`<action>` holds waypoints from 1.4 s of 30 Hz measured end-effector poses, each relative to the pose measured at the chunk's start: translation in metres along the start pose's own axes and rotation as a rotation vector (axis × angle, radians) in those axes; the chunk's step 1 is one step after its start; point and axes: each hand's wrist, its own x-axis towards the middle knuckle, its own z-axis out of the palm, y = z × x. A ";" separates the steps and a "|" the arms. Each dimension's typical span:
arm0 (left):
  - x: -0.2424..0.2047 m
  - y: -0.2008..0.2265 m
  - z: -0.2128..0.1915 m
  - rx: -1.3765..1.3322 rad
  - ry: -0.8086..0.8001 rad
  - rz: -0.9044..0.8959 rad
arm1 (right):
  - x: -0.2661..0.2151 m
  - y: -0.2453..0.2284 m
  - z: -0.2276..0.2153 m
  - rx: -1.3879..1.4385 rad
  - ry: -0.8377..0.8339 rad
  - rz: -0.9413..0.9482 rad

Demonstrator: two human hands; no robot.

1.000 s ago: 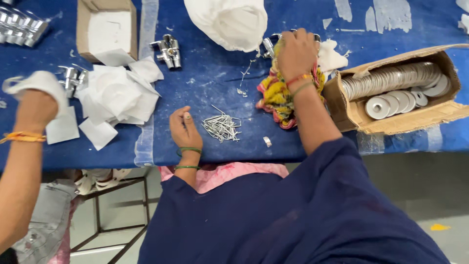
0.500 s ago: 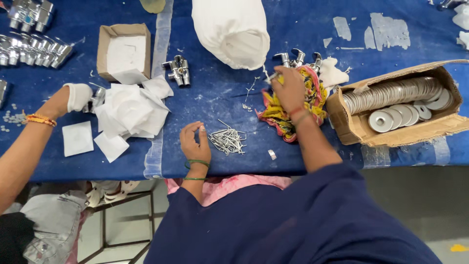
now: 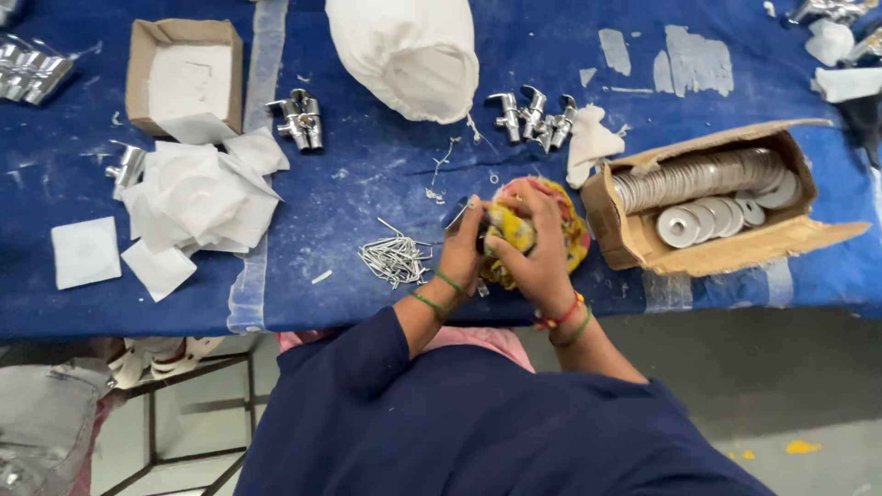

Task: The person wipes small metal hardware pieces with a colorful cloth on a blue workbench. They handle the items one at a time, rubbing each piece and placing it back on the table. The person also folds small white paper packets and handles metal washers and nails during the process.

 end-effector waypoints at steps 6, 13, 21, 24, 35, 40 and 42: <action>-0.006 0.016 -0.023 0.081 0.026 0.162 | -0.017 0.043 -0.027 -0.364 0.063 0.089; -0.008 0.008 -0.002 0.130 -0.067 0.133 | -0.018 0.015 -0.035 0.349 0.099 0.084; -0.018 -0.023 0.020 0.243 -0.092 0.117 | -0.030 0.018 0.010 0.125 -0.193 0.195; -0.023 -0.025 0.014 0.318 -0.028 0.046 | -0.031 0.026 0.007 0.082 -0.227 0.150; -0.026 -0.034 0.004 0.344 0.124 -0.191 | -0.031 0.068 0.003 -0.015 -0.234 0.200; -0.014 -0.036 0.004 0.125 -0.096 0.079 | -0.002 0.096 -0.011 0.104 0.275 0.278; -0.008 -0.035 0.004 0.150 -0.090 0.149 | 0.010 0.093 -0.018 0.224 0.411 0.328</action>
